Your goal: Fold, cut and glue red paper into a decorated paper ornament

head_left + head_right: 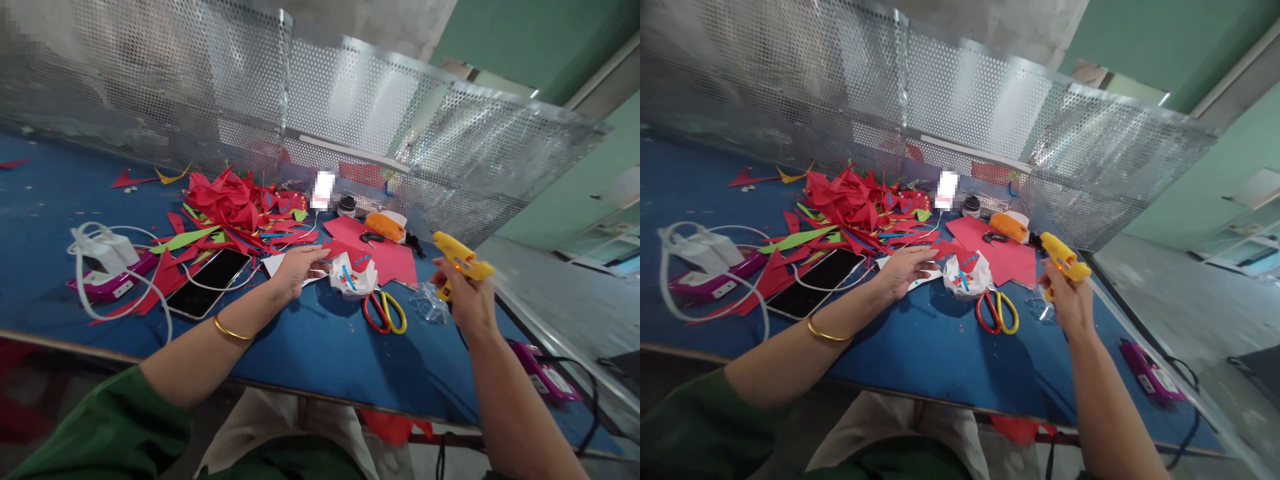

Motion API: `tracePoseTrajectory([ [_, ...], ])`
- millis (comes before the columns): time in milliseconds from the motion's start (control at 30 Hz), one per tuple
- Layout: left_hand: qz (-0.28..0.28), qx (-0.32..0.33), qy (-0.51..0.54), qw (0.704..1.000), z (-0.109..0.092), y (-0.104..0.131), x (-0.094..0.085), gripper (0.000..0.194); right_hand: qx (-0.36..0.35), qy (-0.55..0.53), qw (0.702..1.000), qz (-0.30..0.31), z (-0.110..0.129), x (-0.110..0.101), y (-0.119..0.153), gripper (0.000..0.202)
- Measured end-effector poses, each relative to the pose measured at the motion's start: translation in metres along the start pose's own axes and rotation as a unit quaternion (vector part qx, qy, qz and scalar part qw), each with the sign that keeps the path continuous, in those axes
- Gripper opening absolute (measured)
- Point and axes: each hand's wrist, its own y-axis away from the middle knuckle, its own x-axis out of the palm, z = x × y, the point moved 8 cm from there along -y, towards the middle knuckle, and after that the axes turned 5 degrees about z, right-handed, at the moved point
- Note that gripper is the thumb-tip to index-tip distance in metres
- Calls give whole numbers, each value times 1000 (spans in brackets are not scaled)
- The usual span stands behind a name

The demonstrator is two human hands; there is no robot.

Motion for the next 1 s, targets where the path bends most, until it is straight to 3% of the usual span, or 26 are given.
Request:
tracePoseTrajectory([
  [133, -6, 15, 10, 1000, -3, -1, -3, 14, 5, -176, 980, 91, 41, 57, 14, 33],
  [233, -15, 28, 13, 999, -5, -2, -6, 13, -42, -173, 968, 177, 72, 98, 31, 39],
  [333, -19, 38, 16, 999, -6, -4, -7, 8, -85, -131, 966, 208, 82, 122, 47, 41],
  [633, 11, 51, 10, 999, -2, -7, -2, 2, -112, 9, 980, 162, 61, 131, 63, 32],
  [1000, 32, 52, -21, 998, -1, 0, 6, 4, -132, 33, 982, 134, 54, 130, 62, 32],
])
